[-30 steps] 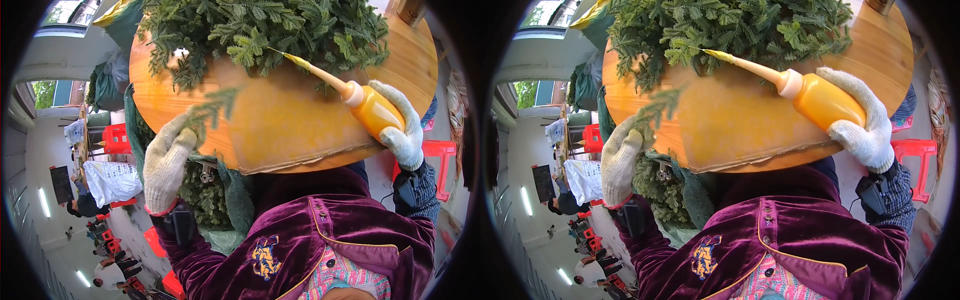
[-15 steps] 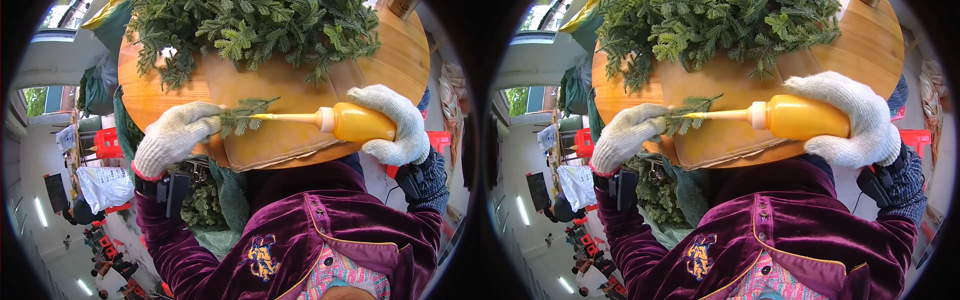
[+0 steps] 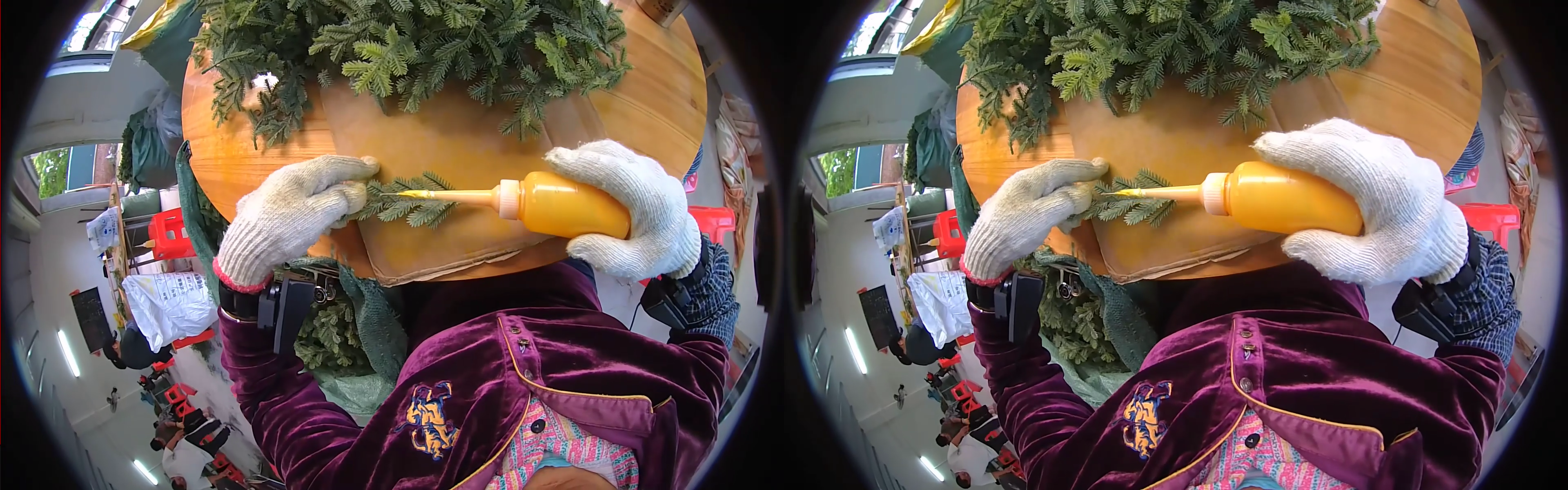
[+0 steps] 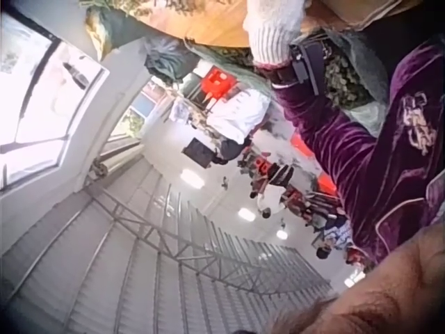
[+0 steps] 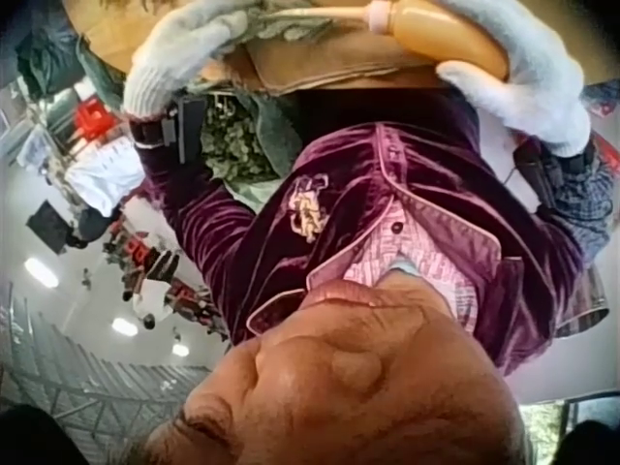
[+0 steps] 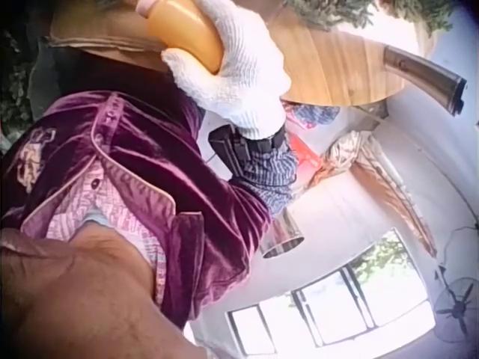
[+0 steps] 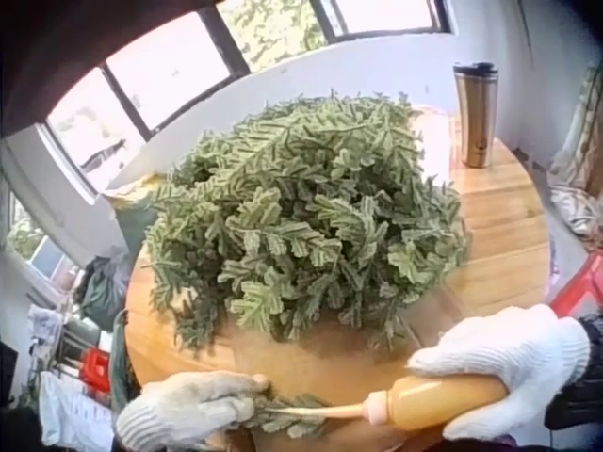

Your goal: The person applies glue to a pine branch from a squeeze bottle, places the branch onto a wreath, and then retrieves more branches from a large bag.

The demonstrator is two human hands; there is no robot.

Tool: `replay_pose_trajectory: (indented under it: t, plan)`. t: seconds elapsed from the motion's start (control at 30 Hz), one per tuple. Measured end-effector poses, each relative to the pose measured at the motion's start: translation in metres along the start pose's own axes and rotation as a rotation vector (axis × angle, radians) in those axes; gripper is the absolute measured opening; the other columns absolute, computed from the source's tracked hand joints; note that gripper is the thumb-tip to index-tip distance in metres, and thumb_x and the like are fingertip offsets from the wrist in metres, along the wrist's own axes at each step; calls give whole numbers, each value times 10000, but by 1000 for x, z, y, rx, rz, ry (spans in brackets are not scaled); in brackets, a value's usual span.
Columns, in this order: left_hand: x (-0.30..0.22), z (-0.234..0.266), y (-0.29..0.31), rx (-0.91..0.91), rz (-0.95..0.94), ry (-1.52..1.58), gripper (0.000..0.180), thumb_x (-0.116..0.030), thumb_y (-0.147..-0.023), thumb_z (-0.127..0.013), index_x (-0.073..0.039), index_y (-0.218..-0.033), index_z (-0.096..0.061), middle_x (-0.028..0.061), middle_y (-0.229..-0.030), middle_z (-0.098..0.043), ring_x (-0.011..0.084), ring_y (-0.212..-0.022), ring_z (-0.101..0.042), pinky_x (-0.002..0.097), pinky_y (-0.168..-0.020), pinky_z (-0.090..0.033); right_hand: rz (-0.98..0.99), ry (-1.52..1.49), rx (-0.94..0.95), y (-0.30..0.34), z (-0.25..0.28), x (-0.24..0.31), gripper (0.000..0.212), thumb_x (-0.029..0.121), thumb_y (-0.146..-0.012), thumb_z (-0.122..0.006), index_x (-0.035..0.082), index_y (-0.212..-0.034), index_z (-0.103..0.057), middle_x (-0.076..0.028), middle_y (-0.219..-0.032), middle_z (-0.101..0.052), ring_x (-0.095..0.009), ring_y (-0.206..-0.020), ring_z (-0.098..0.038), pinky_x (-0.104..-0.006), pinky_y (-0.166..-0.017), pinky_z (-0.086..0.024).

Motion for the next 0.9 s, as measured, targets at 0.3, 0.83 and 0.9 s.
replay_pose_trajectory:
  t: [0.3, 0.83, 0.9]
  plan:
    - [5, -11, 5, -95, -34, 81, 491, -289, -948, -657, -144, -1416, -621, 106, -1124, -759, 148, -988, -706, 288, -933, -517, -25, -42, -37, -2, -13, 9, 690, 257, -752, -851, -40, -1328, -616, -220, -1126, -689, -388, -1009, -682, -422, -902, -543]
    - [8, -39, 14, -380, -87, 172, 505, -237, -920, -737, -54, -1378, -632, 156, -1162, -752, 151, -1023, -711, 286, -917, -525, -16, 9, -36, 2, -15, 3, 681, 233, -737, -844, -40, -1321, -627, -225, -1126, -685, -401, -1013, -677, -431, -908, -542]
    - [7, -39, 14, -389, -101, 147, 498, -233, -931, -726, -42, -1381, -625, 157, -1168, -749, 158, -1015, -712, 289, -919, -527, -22, 12, -29, 2, -14, 3, 680, 229, -734, -843, -41, -1320, -628, -226, -1126, -685, -400, -1014, -678, -430, -907, -542]
Point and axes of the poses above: each hand's wrist, its own y-axis away from the middle knuckle, its own z-axis out of the back of the hand, x = y × z, the point moved 2 cm from there along -y, towards the middle knuckle
